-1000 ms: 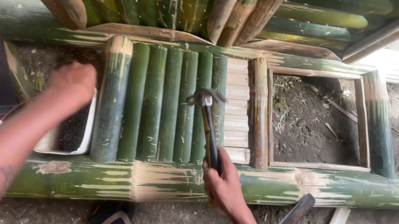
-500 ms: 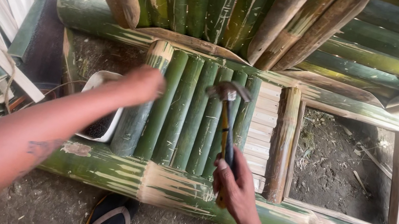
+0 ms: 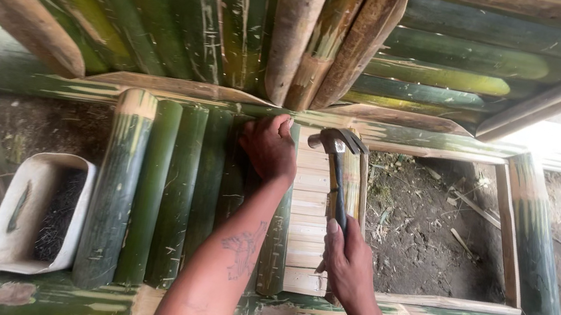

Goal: The person assembles a bamboo structure by cutting bamboo pieces with a machete and nailing them into place with a hammer. The person repeatedly cuts bamboo segments and secures them to a frame.

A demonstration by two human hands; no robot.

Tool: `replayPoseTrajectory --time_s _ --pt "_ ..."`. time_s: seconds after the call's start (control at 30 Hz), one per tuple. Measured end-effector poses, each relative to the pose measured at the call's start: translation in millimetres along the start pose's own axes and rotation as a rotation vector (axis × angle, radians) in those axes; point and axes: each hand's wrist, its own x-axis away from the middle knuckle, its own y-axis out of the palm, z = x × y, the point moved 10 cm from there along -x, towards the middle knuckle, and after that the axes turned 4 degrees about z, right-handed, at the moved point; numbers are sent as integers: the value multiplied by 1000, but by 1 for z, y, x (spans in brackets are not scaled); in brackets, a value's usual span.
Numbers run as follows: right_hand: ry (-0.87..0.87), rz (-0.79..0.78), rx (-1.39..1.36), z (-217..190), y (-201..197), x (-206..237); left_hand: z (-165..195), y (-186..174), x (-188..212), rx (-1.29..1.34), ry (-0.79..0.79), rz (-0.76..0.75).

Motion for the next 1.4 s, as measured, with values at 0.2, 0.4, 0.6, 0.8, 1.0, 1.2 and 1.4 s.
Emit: replayPoseTrajectory --time_s 0.2,0.4,0.6,0.8,1.0,1.2,1.4 --pt "-56 117 288 -10 10 -36 4 17 3 -150 74 -126" --pt "-176 121 291 -38 18 -46 4 18 1 -75 14 -147" --pt "-112 41 455 -39 25 -53 3 10 1 -129 -22 -188" --pt "-365 159 274 -66 17 -44 17 -2 1 -99 98 -71" --pt "-230 149 451 -44 10 -44 10 4 1 -143 -29 -199" --pt "-78 151 312 -5 -3 -24 32 -11 74 -210 499 -421" --pt "-99 134 422 -7 -4 -19 12 2 84 -357 402 -510"
